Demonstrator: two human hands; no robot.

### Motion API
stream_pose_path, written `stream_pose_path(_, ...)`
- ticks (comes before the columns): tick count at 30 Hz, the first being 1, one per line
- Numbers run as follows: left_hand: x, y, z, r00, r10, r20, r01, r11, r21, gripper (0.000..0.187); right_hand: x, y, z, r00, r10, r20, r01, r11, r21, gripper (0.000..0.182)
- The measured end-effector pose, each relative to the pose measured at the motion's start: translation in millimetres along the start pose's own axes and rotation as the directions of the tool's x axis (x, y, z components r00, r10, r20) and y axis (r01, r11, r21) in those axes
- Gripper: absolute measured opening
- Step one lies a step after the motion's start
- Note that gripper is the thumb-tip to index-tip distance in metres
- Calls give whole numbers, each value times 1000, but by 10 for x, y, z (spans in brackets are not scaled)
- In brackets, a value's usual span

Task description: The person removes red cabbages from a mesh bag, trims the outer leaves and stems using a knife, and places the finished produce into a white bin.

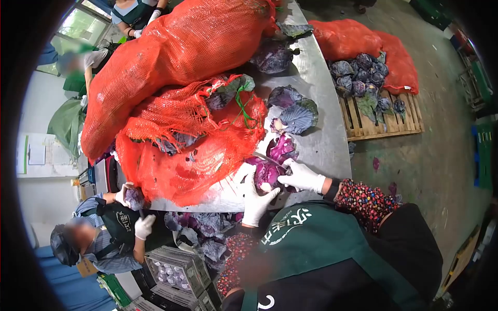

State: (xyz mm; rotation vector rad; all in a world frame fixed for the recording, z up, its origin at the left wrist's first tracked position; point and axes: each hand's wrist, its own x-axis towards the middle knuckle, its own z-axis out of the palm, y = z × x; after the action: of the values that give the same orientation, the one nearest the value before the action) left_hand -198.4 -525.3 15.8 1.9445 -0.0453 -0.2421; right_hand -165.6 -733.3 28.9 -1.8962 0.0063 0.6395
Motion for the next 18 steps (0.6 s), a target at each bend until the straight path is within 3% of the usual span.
stream_pose_path(1, 17, 23, 6, 1000, 28, -5, -28, 999, 15, 96, 20, -21, -9, 977, 161, 139, -192, 951, 242, 50)
stream_pose_path(2, 24, 41, 7, 998, 56, -10, -56, 998, 31, 96, 33, -51, -26, 977, 164, 133, -198, 933, 300, 35)
stream_pose_path(5, 53, 78, 48, 998, 67, -15, -68, 995, -67, 95, 239, 145, -46, 962, 153, 225, -239, 872, 427, 21)
stream_pose_path(12, 108, 139, 57, 992, 126, 13, -127, 986, 110, 93, 284, 267, -64, 981, 72, 183, -134, 924, 358, 19)
stream_pose_path(14, 109, 134, 63, 995, 101, 16, -101, 993, 58, 94, 240, 250, -76, 994, 16, 105, -44, 964, 263, 22)
stream_pose_path(15, 111, 182, 54, 995, 100, 17, -101, 993, 60, 94, 239, 276, -82, 997, -59, 49, 53, 992, 113, 24)
stream_pose_path(16, 117, 259, 30, 999, 42, 34, -41, 999, -7, 93, 231, 315, -77, 997, -60, 47, 54, 992, 115, 24)
stream_pose_path(18, 159, 193, -57, 999, -9, 51, 13, 997, -70, 92, 215, 382, -82, 941, -308, -140, 239, 898, -371, 30)
